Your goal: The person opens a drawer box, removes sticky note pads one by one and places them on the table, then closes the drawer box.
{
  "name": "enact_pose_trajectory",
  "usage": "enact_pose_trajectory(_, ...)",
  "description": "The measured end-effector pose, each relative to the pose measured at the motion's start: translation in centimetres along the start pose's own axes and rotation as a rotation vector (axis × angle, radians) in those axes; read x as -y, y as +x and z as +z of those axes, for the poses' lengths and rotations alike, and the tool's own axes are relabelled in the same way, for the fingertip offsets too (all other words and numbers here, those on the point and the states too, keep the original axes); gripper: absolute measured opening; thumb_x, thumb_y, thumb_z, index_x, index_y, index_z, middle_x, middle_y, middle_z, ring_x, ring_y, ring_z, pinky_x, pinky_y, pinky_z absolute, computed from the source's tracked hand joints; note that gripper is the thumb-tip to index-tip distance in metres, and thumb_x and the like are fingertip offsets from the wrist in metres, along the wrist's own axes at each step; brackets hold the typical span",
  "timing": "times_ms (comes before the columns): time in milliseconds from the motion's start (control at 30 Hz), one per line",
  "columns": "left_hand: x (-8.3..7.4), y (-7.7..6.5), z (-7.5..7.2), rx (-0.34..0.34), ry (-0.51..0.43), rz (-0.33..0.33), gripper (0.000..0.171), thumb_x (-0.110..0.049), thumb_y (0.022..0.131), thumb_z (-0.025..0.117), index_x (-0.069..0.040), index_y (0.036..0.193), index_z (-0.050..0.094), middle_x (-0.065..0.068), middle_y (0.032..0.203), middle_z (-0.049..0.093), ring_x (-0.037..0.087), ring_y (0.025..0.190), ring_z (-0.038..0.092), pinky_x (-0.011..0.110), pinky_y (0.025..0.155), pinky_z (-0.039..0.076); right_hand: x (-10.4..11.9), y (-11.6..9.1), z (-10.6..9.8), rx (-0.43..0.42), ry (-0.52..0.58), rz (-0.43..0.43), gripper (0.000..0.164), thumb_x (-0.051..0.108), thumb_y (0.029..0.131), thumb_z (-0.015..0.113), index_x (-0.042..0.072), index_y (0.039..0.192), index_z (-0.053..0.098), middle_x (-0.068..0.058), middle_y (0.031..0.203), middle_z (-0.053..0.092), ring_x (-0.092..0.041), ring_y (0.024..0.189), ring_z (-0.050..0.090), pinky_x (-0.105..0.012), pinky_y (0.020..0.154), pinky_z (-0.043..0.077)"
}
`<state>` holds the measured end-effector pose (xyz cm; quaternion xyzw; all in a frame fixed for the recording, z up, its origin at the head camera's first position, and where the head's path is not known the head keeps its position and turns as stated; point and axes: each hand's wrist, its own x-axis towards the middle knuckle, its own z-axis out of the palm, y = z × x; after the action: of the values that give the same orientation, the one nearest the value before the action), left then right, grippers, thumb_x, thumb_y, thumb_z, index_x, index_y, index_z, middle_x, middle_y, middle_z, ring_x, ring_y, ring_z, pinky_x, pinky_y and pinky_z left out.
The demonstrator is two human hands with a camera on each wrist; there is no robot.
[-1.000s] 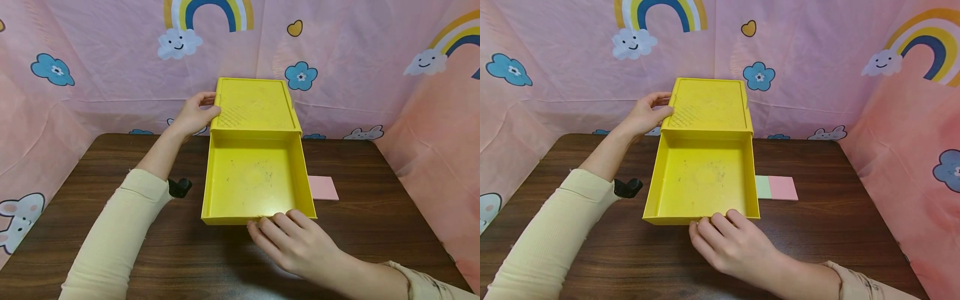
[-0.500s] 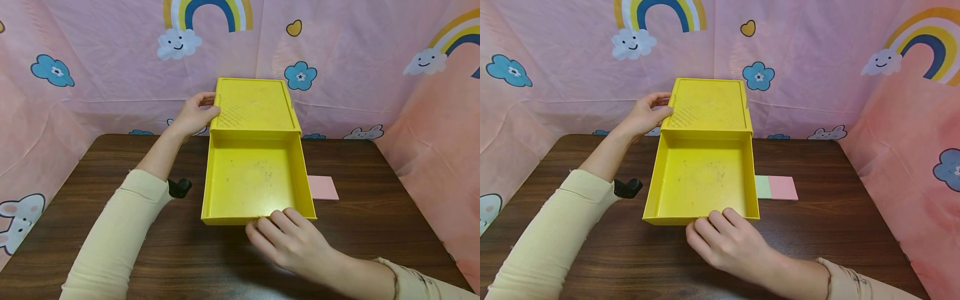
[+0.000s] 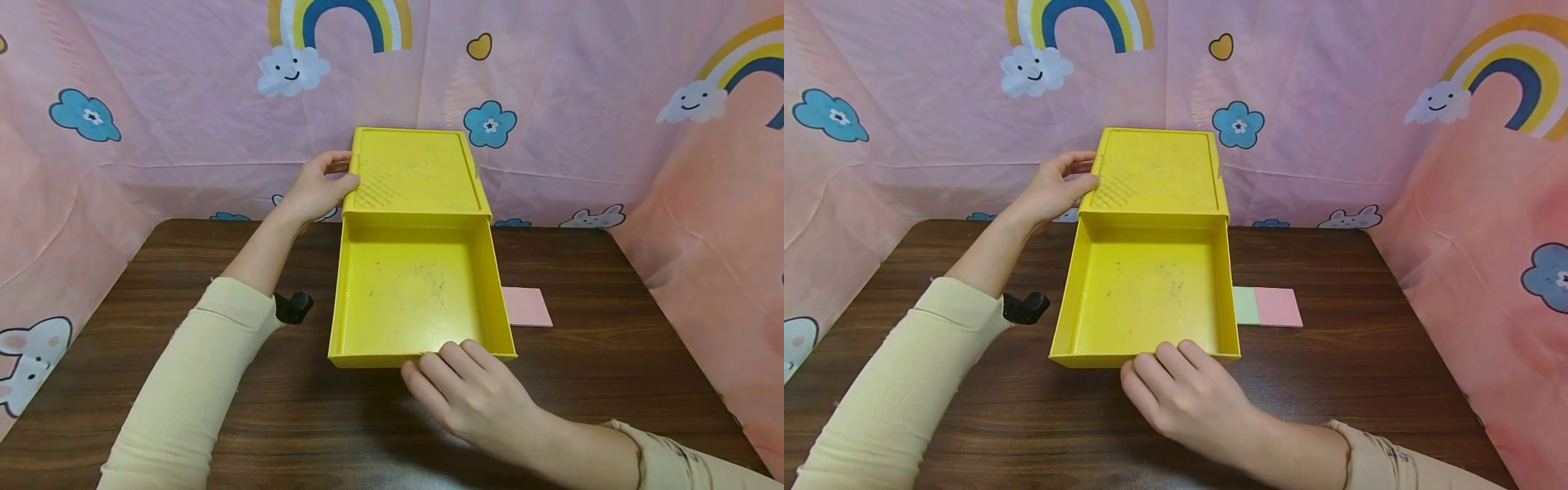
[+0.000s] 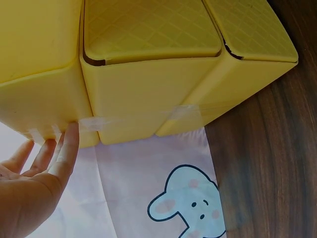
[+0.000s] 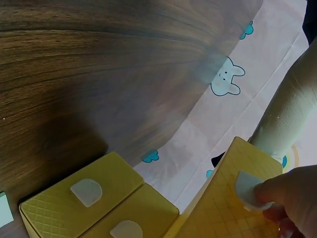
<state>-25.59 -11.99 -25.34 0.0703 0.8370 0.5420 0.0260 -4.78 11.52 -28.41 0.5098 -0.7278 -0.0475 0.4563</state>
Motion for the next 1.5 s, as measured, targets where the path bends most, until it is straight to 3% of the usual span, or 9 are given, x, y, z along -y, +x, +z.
enact_pose_trajectory(267, 0.0, -0.1, 0.1, 0.004, -0.001, 0.005, 0.053, -0.022, 0.090, 0.052, -0.014, 0.140, 0.037, 0.007, 0.138, 0.040, 0.020, 0.112, 0.053, 0.033, 0.081, 0.054, 0.0, 0.1, -0.1, 0.017, 0.031, 0.025, 0.025, -0.002, 0.090, 0.038, 0.007, 0.089, 0.061, -0.002, 0.071, 0.049, -0.016, 0.058, 0.039, -0.020, 0.053, 0.030)
enact_pose_trajectory(633, 0.0, 0.0, 0.0, 0.012, -0.014, 0.000, 0.054, -0.021, 0.090, 0.051, -0.015, 0.141, 0.035, 0.006, 0.138, 0.040, 0.020, 0.111, 0.052, 0.032, 0.080, 0.054, -0.6, 0.8, -0.3, -0.029, 0.033, 0.066, 0.025, -0.004, 0.088, 0.040, 0.008, 0.086, 0.061, -0.002, 0.069, 0.047, -0.015, 0.056, 0.037, -0.020, 0.051, 0.030)
enact_pose_trajectory(1500, 0.0, -0.2, 0.0, 0.013, -0.012, 0.004, 0.054, -0.021, 0.091, 0.051, -0.014, 0.141, 0.035, 0.008, 0.139, 0.039, 0.021, 0.110, 0.053, 0.032, 0.080, 0.054, -1.8, 1.5, 0.6, -0.010, 0.062, 0.191, 0.027, -0.002, 0.093, 0.038, 0.008, 0.084, 0.061, -0.003, 0.069, 0.047, -0.017, 0.057, 0.035, -0.021, 0.051, 0.025)
